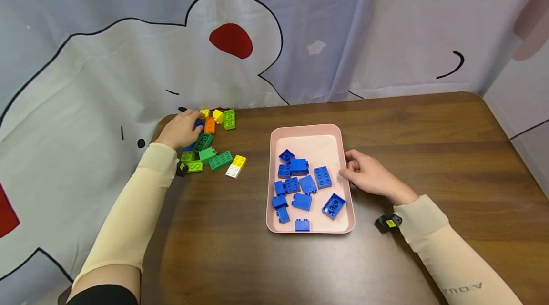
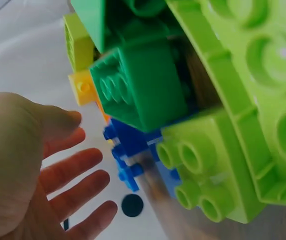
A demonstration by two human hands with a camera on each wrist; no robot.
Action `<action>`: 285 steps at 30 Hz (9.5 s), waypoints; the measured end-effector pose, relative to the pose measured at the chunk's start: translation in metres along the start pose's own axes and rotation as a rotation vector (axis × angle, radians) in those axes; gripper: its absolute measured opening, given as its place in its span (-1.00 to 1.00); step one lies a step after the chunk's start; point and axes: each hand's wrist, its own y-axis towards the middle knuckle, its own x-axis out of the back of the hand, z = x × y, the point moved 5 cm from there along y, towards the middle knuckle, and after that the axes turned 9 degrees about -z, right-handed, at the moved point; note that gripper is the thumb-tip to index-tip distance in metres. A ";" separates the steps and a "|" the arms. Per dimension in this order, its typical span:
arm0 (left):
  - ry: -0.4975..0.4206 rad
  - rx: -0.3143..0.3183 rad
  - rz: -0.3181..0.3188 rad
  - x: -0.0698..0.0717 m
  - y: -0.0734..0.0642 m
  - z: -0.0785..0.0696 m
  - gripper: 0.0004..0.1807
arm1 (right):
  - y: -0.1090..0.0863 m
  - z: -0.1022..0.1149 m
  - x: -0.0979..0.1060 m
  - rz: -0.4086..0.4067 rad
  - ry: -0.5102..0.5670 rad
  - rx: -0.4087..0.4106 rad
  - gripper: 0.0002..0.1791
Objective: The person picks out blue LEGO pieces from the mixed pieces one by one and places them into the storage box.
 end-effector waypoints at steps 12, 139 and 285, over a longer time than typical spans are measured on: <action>-0.045 0.054 0.007 -0.011 0.001 0.024 -0.50 | -0.001 0.003 -0.002 0.005 0.012 0.010 -0.44; -0.045 0.164 0.014 -0.025 0.003 0.045 -0.46 | -0.001 0.006 -0.004 0.008 0.023 0.022 -0.46; -0.020 0.125 0.066 -0.015 -0.066 0.009 -0.43 | -0.001 0.008 -0.002 -0.004 -0.008 0.021 -0.44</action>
